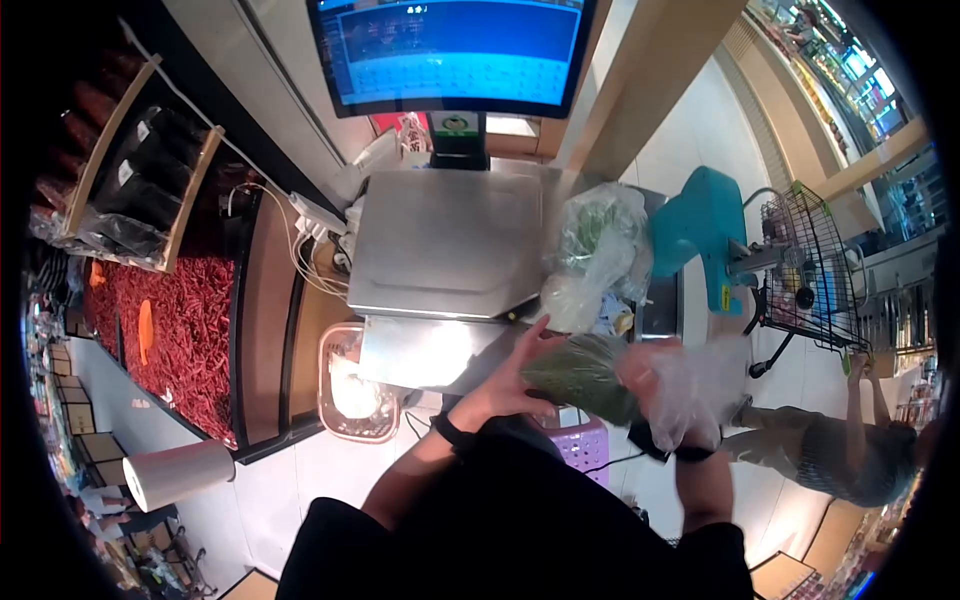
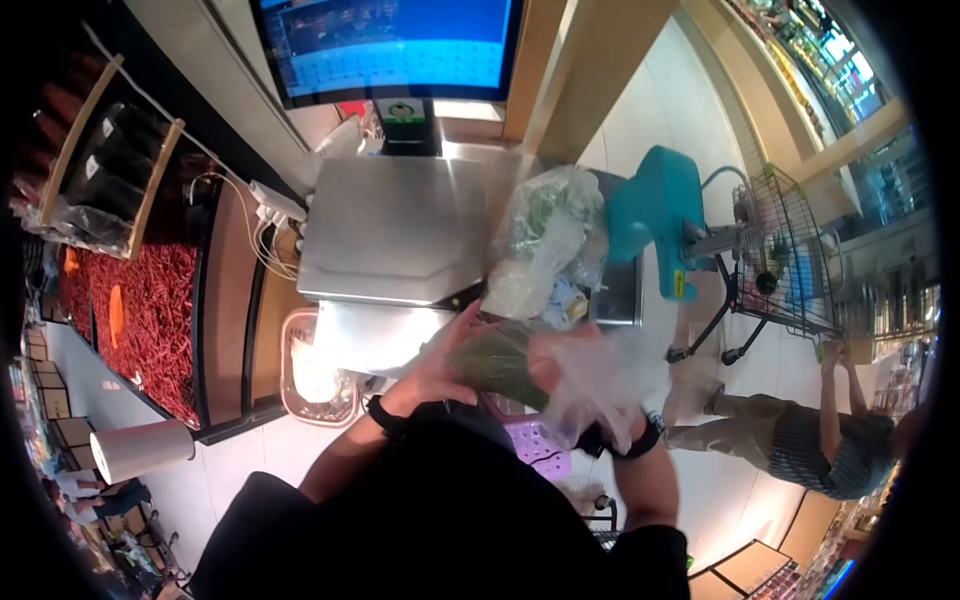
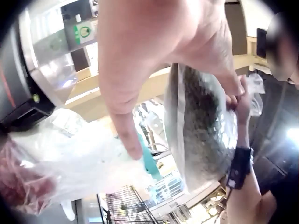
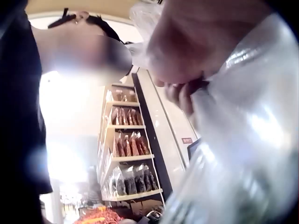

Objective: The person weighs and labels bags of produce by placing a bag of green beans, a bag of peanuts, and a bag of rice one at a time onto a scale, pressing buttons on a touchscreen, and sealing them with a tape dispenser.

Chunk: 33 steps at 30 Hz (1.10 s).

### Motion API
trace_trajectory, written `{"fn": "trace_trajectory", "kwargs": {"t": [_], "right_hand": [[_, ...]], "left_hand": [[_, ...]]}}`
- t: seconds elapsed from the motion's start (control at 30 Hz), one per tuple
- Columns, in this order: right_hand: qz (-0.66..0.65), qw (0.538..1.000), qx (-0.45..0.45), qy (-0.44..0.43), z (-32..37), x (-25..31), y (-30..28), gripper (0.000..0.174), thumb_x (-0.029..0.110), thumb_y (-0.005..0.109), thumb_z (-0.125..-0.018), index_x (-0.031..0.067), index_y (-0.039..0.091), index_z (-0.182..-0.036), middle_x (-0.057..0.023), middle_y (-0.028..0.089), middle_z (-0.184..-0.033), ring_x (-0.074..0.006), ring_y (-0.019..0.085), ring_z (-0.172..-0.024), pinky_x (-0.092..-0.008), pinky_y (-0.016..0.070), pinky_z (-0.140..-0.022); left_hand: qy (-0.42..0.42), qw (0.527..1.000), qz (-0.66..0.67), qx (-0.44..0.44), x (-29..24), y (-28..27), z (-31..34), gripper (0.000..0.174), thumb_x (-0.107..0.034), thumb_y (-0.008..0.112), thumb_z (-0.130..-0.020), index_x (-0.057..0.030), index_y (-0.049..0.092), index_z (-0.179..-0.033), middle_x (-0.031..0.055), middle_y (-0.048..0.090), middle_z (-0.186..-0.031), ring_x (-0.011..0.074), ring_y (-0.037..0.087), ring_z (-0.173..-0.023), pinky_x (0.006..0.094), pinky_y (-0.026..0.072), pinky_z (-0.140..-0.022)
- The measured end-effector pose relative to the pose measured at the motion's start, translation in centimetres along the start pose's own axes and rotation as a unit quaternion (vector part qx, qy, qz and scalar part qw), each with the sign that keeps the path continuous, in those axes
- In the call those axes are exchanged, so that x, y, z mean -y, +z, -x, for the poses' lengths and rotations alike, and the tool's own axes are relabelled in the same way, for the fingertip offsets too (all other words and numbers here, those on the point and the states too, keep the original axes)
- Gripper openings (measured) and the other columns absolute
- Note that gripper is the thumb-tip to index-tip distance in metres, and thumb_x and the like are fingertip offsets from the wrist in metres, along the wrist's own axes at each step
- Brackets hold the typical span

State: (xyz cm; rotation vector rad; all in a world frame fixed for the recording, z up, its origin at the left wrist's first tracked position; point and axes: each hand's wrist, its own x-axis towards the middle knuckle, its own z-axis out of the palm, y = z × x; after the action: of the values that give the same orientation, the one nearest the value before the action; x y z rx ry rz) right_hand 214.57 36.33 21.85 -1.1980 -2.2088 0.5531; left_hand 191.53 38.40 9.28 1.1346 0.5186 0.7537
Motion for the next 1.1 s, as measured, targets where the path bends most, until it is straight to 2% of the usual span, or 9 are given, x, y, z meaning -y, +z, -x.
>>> {"fn": "trace_trajectory", "kwargs": {"t": [0.07, 0.2, 0.43, 0.5, 0.6, 0.7, 0.93, 1.03, 1.1], "right_hand": [[-0.345, 0.901, 0.205, 0.166, -5.1, 0.1, -0.4, 0.027, 0.025, 0.059, -0.078, 0.0086, 0.062, -0.099, -0.0062, 0.062, -0.087, -0.0227, 0.060, -0.076, -0.0302, 0.0461, -0.068], [-0.104, 0.985, -0.002, -0.137, -12.1, 0.4, 2.6, 0.036, 0.013, 0.065, -0.076, 0.0054, 0.060, -0.111, -0.0109, 0.061, -0.109, -0.0281, 0.055, -0.103, -0.0351, 0.0417, -0.091], [-0.005, 0.958, -0.099, -0.269, -25.2, -1.4, 9.2, 0.030, 0.008, 0.064, -0.073, 0.0050, 0.063, -0.103, -0.0134, 0.060, -0.106, -0.0324, 0.057, -0.098, -0.0376, 0.0460, -0.085], [0.132, 0.990, -0.052, -0.023, -25.7, -2.9, 12.4, 0.025, 0.008, 0.063, -0.070, 0.0058, 0.063, -0.095, -0.0159, 0.060, -0.104, -0.0343, 0.057, -0.094, -0.0396, 0.0486, -0.078], [-0.156, 0.985, -0.076, -0.019, -25.4, -17.2, 22.5, 0.020, 0.010, 0.062, -0.068, 0.0056, 0.062, -0.088, -0.0177, 0.059, -0.098, -0.0348, 0.058, -0.090, -0.0413, 0.0491, -0.072], [0.126, 0.975, -0.128, -0.127, -23.9, -11.1, 20.9, 0.019, 0.011, 0.062, -0.069, 0.0055, 0.062, -0.088, -0.0160, 0.058, -0.089, -0.0340, 0.058, -0.084, -0.0412, 0.0490, -0.071], [0.157, 0.983, -0.072, -0.067, -19.9, -7.5, 24.6, 0.039, 0.017, 0.064, -0.075, 0.0032, 0.059, -0.112, -0.0111, 0.059, -0.093, -0.0279, 0.059, -0.087, -0.0378, 0.0482, -0.075], [0.036, 0.989, -0.072, 0.127, -17.0, 0.2, 21.5, 0.056, 0.010, 0.069, -0.069, 0.0019, 0.048, -0.120, -0.0158, 0.052, -0.097, -0.0357, 0.056, -0.084, -0.0414, 0.0474, -0.075], [-0.022, 0.975, -0.107, 0.193, -14.5, 0.4, 22.2, 0.064, 0.018, 0.076, -0.068, 0.0040, 0.047, -0.123, -0.0118, 0.053, -0.095, -0.0214, 0.055, -0.073, -0.0314, 0.0479, -0.067]], "left_hand": [[0.096, 0.993, 0.065, 0.001, -1.6, -0.7, -0.2, 0.107, -0.003, 0.083, -0.059, -0.0063, 0.018, -0.144, 0.0128, 0.035, -0.140, 0.0215, 0.035, -0.128, 0.0354, 0.0378, -0.101], [0.091, 0.971, 0.020, -0.219, -4.1, -6.2, -0.5, 0.093, -0.002, 0.084, -0.055, -0.0005, 0.036, -0.135, 0.0109, 0.046, -0.131, 0.0195, 0.046, -0.119, 0.0337, 0.0397, -0.100], [0.126, 0.903, -0.237, -0.334, -7.0, -18.6, -3.0, 0.078, -0.023, 0.086, -0.056, -0.0005, 0.051, -0.122, 0.0148, 0.064, -0.101, 0.0271, 0.056, -0.105, 0.0347, 0.0453, -0.090], [0.064, 0.868, -0.362, -0.335, -7.0, -20.9, -2.9, 0.077, -0.027, 0.086, -0.055, -0.0030, 0.053, -0.121, 0.0154, 0.063, -0.102, 0.0295, 0.057, -0.102, 0.0362, 0.0451, -0.090], [0.030, 0.786, -0.461, -0.411, -2.6, -24.4, -2.7, 0.075, -0.034, 0.084, -0.055, -0.0102, 0.056, -0.119, 0.0147, 0.058, -0.106, 0.0332, 0.056, -0.097, 0.0394, 0.0451, -0.088], [-0.023, 0.805, -0.432, -0.406, -2.6, -23.0, -2.0, 0.070, -0.029, 0.082, -0.060, -0.0078, 0.054, -0.120, 0.0139, 0.050, -0.109, 0.0318, 0.052, -0.104, 0.0382, 0.0442, -0.089], [0.101, 0.743, -0.451, -0.484, -1.3, -22.4, -0.7, 0.062, -0.023, 0.081, -0.061, -0.0023, 0.054, -0.113, 0.0154, 0.052, -0.104, 0.0328, 0.053, -0.100, 0.0388, 0.0440, -0.087], [0.007, 0.804, -0.464, -0.371, -1.0, -21.3, 3.3, 0.040, -0.017, 0.078, -0.062, -0.0041, 0.058, -0.094, 0.0104, 0.055, -0.081, 0.0251, 0.054, -0.072, 0.0353, 0.0469, -0.066], [0.029, 0.867, -0.376, -0.326, 1.1, -20.6, 5.3, 0.030, -0.016, 0.077, -0.066, -0.0029, 0.061, -0.087, 0.0060, 0.058, -0.072, 0.0170, 0.054, -0.064, 0.0281, 0.0453, -0.059]]}}
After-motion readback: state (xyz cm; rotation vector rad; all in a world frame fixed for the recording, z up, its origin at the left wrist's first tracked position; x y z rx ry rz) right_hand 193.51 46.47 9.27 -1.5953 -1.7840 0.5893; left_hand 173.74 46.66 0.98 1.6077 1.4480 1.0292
